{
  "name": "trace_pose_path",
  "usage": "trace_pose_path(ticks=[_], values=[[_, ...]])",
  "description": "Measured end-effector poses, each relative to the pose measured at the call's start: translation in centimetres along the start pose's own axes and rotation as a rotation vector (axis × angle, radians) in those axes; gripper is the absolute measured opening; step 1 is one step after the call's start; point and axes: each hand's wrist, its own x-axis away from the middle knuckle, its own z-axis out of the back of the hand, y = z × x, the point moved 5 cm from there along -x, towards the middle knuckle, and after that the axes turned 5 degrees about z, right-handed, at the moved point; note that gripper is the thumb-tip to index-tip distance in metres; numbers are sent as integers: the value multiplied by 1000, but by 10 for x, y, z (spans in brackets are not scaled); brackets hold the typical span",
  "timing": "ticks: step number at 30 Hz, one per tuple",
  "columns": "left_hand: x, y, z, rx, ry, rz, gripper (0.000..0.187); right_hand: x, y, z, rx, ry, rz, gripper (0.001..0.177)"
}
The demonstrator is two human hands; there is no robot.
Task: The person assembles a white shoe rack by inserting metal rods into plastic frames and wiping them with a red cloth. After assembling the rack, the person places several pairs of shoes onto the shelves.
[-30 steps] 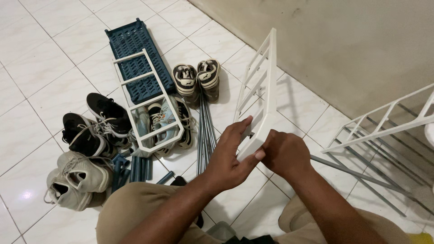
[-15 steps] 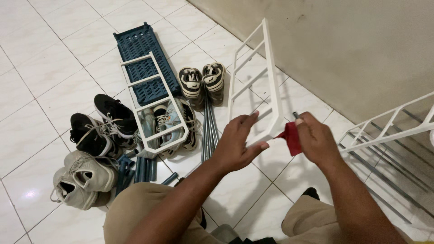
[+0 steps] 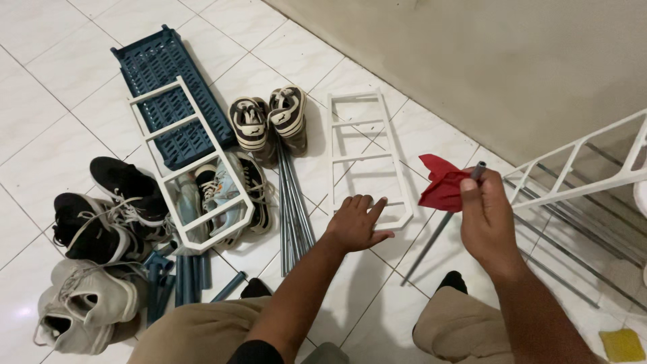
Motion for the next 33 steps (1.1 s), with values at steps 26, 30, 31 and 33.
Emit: trace_pose_path(ticks=[26, 30, 31, 33], values=[[33, -124, -45, 56, 20, 732, 70, 0, 30, -64, 116, -292, -327, 29], [81, -173, -10, -52, 197, 912, 55, 1, 28, -85, 118, -344, -263, 29], [95, -182, 0, -65, 288, 937, 56, 1, 29, -89, 140, -360, -278, 29], [118, -192, 14, -137, 415, 971, 57, -1, 30, -102, 121, -397, -270, 29]])
